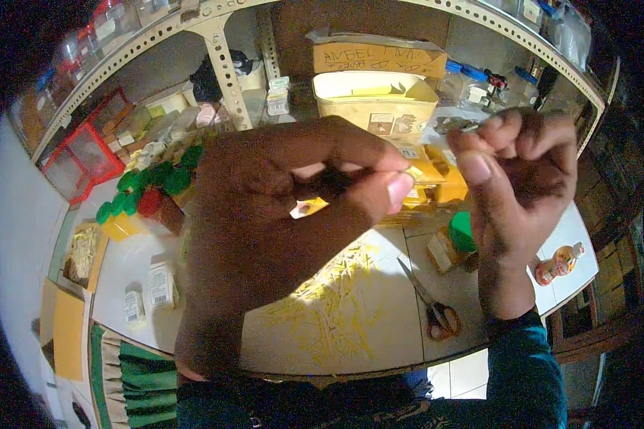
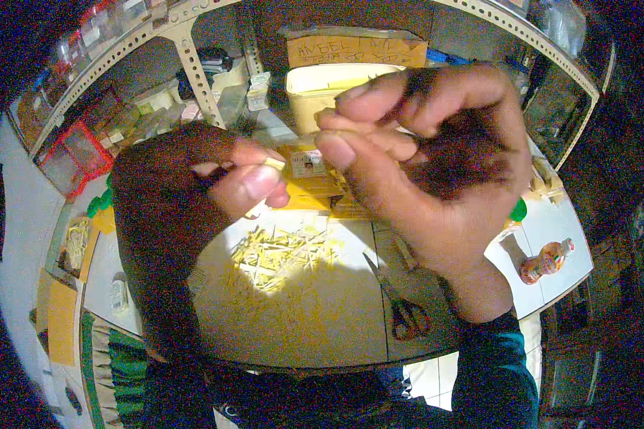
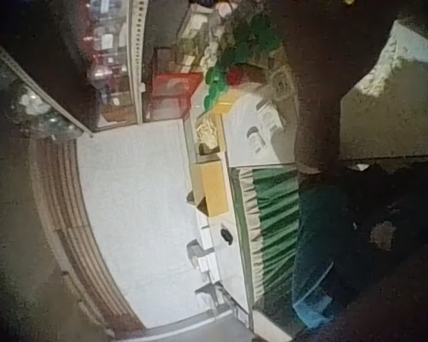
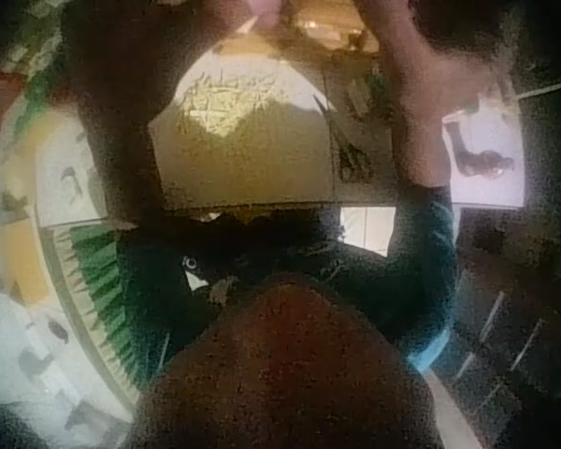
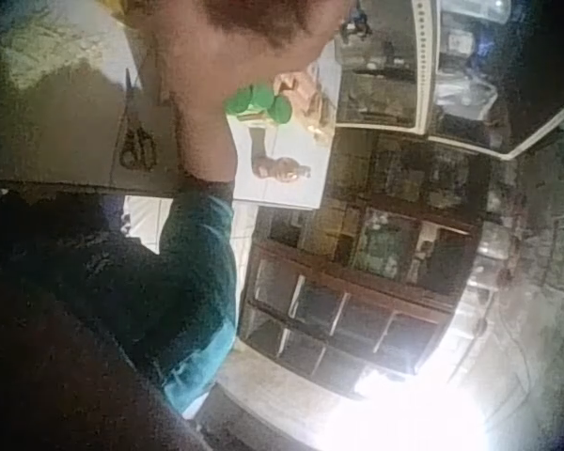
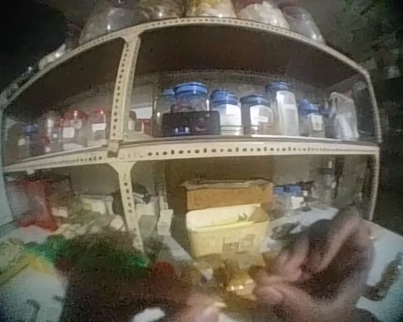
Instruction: Cutting yellow strips and assembling small pharmaceutical components.
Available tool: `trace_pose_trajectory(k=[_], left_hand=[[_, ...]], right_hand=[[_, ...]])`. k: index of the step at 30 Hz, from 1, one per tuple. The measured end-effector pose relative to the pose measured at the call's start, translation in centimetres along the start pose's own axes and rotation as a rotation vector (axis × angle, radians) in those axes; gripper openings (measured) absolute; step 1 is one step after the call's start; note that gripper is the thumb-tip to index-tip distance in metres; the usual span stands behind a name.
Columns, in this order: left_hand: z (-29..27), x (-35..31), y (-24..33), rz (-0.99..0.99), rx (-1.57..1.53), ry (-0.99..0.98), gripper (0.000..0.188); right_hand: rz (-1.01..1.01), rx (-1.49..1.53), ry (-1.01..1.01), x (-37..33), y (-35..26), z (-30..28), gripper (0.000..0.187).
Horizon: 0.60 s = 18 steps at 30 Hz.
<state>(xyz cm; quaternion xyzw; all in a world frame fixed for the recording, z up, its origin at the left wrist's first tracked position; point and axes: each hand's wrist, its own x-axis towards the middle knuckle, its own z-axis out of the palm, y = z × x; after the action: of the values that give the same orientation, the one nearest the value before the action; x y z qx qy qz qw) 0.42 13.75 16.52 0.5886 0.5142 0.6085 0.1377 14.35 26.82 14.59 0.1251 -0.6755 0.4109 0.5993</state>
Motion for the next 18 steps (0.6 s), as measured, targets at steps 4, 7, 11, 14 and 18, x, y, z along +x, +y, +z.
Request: trace_pose_trajectory(k=[4, 7, 11, 14, 18], left_hand=[[0.12, 0.02, 0.10, -0.032, -0.143, 0.006, 0.018], [-0.17, 0.12, 0.01, -0.082, -0.181, -0.018, 0.019], [-0.37, 0.27, -0.26, -0.100, -0.299, -0.043, 0.019], [-0.33, 0.36, -0.40, -0.163, -0.258, -0.056, 0.021], [-0.42, 0.55, -0.50, -0.175, -0.264, -0.120, 0.021]], right_hand=[[0.042, 0.087, -0.056, 0.14, 0.30, 0.42, 0.035], [0.023, 0.067, -0.124, 0.17, 0.55, 0.30, 0.033], [-0.044, -0.017, -0.239, 0.40, 0.65, -0.04, 0.035], [-0.145, -0.161, -0.303, 0.47, 0.55, -0.17, 0.034], [-0.117, -0.224, -0.370, 0.28, 0.24, -0.41, 0.031]])
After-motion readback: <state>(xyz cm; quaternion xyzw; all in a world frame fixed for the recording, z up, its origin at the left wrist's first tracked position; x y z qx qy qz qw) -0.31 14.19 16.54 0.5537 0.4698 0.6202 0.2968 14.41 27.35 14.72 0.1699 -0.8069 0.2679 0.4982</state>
